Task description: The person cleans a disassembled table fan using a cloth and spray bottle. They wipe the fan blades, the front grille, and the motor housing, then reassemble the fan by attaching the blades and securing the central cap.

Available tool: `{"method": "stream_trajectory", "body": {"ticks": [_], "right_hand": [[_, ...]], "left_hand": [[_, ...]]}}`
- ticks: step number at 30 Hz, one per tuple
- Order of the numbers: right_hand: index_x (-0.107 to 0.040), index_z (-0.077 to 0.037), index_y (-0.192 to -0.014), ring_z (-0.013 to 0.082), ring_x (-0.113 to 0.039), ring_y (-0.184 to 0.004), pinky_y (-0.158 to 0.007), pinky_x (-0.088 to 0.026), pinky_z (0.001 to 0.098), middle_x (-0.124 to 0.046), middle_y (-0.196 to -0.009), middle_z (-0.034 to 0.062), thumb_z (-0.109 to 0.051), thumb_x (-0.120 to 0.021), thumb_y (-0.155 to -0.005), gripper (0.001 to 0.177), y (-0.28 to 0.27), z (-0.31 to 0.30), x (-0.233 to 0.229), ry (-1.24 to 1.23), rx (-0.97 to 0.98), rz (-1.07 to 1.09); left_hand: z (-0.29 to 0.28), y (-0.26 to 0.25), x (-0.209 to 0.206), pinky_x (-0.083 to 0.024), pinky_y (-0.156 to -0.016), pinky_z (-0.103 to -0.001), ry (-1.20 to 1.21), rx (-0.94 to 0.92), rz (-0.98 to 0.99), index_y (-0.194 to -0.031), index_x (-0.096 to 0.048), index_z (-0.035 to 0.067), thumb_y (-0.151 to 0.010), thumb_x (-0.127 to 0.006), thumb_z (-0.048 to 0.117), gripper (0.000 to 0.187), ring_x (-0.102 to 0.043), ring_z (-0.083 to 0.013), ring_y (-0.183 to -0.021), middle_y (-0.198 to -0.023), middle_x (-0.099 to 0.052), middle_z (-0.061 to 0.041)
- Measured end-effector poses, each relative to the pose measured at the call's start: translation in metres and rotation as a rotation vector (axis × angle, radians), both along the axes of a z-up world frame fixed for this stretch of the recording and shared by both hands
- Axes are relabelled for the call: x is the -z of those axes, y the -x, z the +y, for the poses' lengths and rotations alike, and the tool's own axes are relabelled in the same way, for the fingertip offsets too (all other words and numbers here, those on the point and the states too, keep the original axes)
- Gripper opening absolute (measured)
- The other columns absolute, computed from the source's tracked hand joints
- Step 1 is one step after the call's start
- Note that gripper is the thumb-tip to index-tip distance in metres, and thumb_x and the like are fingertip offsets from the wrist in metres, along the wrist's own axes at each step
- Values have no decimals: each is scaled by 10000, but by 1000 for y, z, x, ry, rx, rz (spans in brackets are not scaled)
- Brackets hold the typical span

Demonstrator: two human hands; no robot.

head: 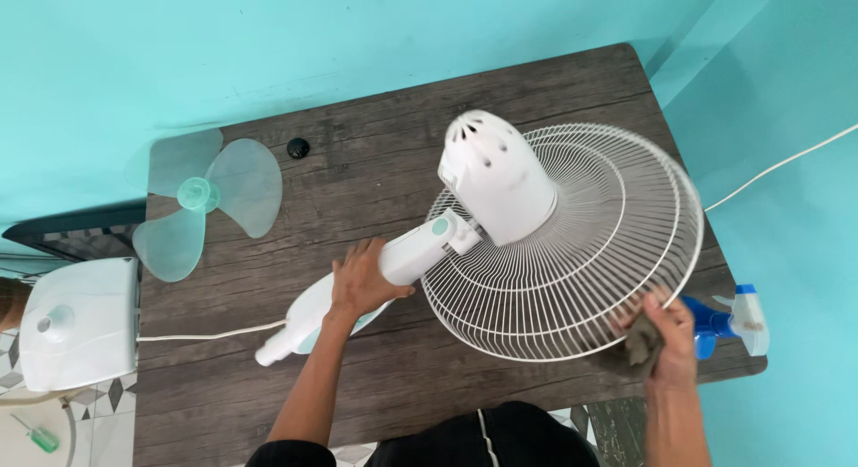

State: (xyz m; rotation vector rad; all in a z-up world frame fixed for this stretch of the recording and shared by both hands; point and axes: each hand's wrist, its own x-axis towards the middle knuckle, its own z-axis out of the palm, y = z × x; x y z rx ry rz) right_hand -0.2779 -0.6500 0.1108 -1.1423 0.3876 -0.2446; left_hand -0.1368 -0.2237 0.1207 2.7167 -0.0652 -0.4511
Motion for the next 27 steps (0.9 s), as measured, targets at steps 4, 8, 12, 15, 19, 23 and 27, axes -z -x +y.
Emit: {"method": "stream_trajectory", "body": {"ticks": [4, 8, 12, 15, 19, 23, 27], "right_hand": [[-652, -12, -925, 186, -669, -603, -481, -536, 304, -671, -753, 106, -135, -678, -1008, 151, -30, 28, -91, 122, -11, -102], [-668, 27, -936, 192, -609, -454, -383, -494, 280, -698, -739, 192, -129, -612, -973, 169, -63, 81, -169, 158, -86, -123], [-663, 52, -914, 195, -620, -471, -403, -515, 298, -696, -742, 199, -73, -615, -978, 148, -112, 132, -188, 136, -137, -175], [-649, 62, -891, 183, -651, -499, -414, -536, 307, -691, -743, 181, -47, -633, -976, 139, -146, 154, -175, 32, -135, -142], [-651, 74, -927, 156, -634, -497, -400, -509, 302, -659, -720, 169, -100, -666, -1005, 191, -172, 172, -156, 116, -196, -50], [-664, -11, -1089, 86, -600, -485, -390, -472, 243, -806, -896, 90, -147, -626, -962, 190, -192, 180, -151, 147, -289, -53], [-641, -10, -1134, 114, -637, -635, -546, -542, 265, -755, -980, 110, -176, -604, -1015, 207, -180, 155, -132, 164, -251, -27]], "left_hand": [[7, 1, -3, -396, -1065, -600, 96, -8, 97, -1310, -602, 138, -476, -933, 513, 972, -587, -319, -1226, -1225, -676, -111], [10, 4, 1, -358, -1090, -650, 147, 3, 89, -1369, -583, 119, -454, -942, 510, 1057, -583, -349, -1252, -1288, -661, -152], [10, 15, 9, -316, -1089, -658, 93, 54, 56, -1389, -575, 106, -452, -979, 471, 1083, -569, -363, -1258, -1348, -639, -145], [11, 25, 17, -524, -1038, -459, 202, 72, 252, -1367, -638, 150, -444, -927, 465, 1017, -702, -304, -1128, -1219, -731, -136], [8, 32, 29, -536, -1003, -411, 259, -8, 350, -1337, -662, 123, -440, -938, 393, 976, -729, -305, -1086, -1154, -759, -152], [14, 26, 46, -519, -1039, -407, 292, -47, 435, -1334, -671, 107, -422, -940, 394, 993, -730, -305, -1120, -1186, -758, -165], [24, 7, 62, -478, -1079, -426, 290, 1, 375, -1351, -651, 81, -458, -966, 415, 1004, -659, -333, -1212, -1305, -680, -182]]}}
